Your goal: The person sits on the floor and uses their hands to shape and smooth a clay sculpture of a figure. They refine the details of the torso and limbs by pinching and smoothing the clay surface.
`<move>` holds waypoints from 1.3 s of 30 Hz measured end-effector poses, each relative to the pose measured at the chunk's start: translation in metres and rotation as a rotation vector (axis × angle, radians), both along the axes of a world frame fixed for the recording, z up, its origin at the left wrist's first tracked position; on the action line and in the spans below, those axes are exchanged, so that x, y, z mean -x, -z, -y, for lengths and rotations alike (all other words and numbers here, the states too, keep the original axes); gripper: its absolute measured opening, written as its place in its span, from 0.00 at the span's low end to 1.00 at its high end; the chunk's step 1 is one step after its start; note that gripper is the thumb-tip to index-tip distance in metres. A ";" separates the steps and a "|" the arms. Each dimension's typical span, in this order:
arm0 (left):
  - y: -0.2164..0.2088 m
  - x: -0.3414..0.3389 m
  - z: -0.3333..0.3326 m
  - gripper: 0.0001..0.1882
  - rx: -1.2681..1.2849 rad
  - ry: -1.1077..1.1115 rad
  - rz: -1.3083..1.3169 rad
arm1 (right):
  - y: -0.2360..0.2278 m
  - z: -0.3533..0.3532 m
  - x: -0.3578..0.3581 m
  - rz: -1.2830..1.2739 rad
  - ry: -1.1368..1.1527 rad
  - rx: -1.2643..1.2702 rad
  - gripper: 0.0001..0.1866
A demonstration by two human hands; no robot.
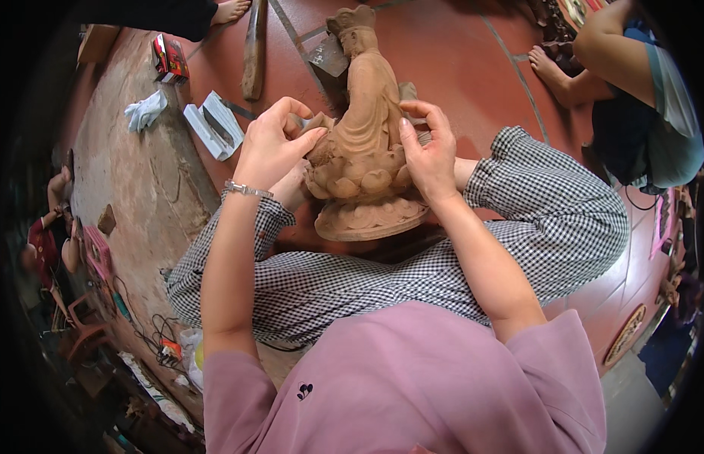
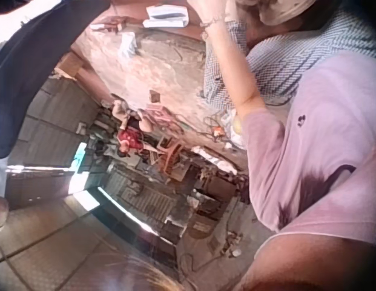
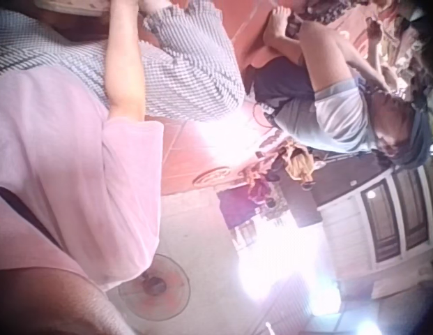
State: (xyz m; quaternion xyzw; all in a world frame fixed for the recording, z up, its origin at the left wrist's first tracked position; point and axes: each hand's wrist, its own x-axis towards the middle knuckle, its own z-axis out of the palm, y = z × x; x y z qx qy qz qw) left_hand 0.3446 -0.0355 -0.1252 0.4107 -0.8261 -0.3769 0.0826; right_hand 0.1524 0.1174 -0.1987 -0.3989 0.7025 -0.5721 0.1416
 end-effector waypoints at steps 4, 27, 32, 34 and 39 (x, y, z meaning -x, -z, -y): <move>0.006 -0.003 -0.021 0.18 -0.329 -0.140 -0.224 | -0.065 0.002 -0.007 -0.404 -0.369 0.211 0.18; 0.019 -0.006 -0.055 0.14 -0.936 -0.014 -0.875 | -0.064 -0.008 -0.008 0.861 -0.549 -0.149 0.13; 0.025 0.006 -0.066 0.15 -0.900 -0.083 -0.843 | -0.061 -0.006 -0.018 1.123 -0.510 -0.118 0.18; 0.025 0.007 -0.068 0.15 -0.902 -0.109 -0.787 | -0.059 -0.003 -0.024 1.188 -0.443 -0.108 0.20; 0.023 0.008 -0.069 0.15 -0.813 -0.310 -0.858 | -0.045 -0.006 -0.017 1.291 -0.479 -0.112 0.17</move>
